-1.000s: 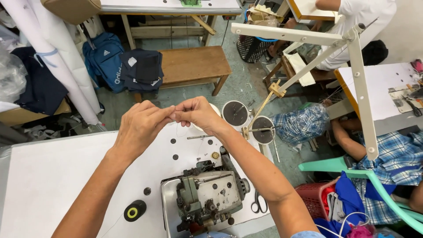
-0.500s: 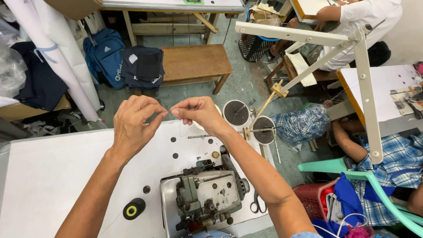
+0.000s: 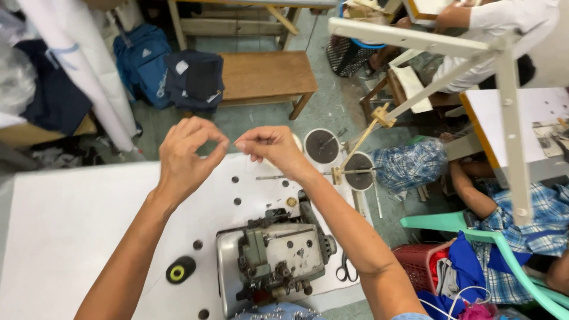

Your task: The person threads a sewing machine by hand, using shears to cut the thread and guiding it through various points on the machine and a spool of thread.

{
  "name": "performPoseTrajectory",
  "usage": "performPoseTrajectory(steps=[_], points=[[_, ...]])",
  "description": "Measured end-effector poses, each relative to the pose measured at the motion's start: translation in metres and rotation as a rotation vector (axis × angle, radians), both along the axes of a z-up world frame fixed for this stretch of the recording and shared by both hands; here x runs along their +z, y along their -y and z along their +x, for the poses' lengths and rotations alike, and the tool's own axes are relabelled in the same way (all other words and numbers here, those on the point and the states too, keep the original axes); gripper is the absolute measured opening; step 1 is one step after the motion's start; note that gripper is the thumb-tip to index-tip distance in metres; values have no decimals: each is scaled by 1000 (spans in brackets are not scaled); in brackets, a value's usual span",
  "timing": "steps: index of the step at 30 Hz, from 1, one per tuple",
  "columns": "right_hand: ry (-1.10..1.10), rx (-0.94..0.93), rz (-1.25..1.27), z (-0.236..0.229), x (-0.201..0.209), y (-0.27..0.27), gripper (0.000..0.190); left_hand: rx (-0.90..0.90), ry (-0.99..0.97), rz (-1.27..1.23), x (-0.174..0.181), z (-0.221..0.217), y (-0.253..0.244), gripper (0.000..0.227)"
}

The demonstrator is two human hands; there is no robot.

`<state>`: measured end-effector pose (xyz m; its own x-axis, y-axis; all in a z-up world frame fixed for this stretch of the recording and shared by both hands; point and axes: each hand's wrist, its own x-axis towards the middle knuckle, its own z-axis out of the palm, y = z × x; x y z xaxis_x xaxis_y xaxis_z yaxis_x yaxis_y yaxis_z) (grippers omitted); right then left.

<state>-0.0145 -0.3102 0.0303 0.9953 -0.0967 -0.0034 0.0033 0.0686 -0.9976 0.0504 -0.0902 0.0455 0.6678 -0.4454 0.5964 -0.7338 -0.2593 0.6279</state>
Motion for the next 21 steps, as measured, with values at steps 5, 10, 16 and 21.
performPoseTrajectory(steps=[5, 10, 16, 21], points=[[18, -11, -42, 2, -13, 9, 18, -33, 106, -175, -15, 18, 10, 13], [-11, -64, -13, 3, -4, 12, 17, -47, -20, -143, -8, 8, 8, 26], [-45, -109, -19, 1, 0, 14, 15, -92, -108, -124, -9, -7, 11, 72], [-57, -107, -26, 1, 0, 13, 15, -90, -104, -139, -11, -4, 14, 46]])
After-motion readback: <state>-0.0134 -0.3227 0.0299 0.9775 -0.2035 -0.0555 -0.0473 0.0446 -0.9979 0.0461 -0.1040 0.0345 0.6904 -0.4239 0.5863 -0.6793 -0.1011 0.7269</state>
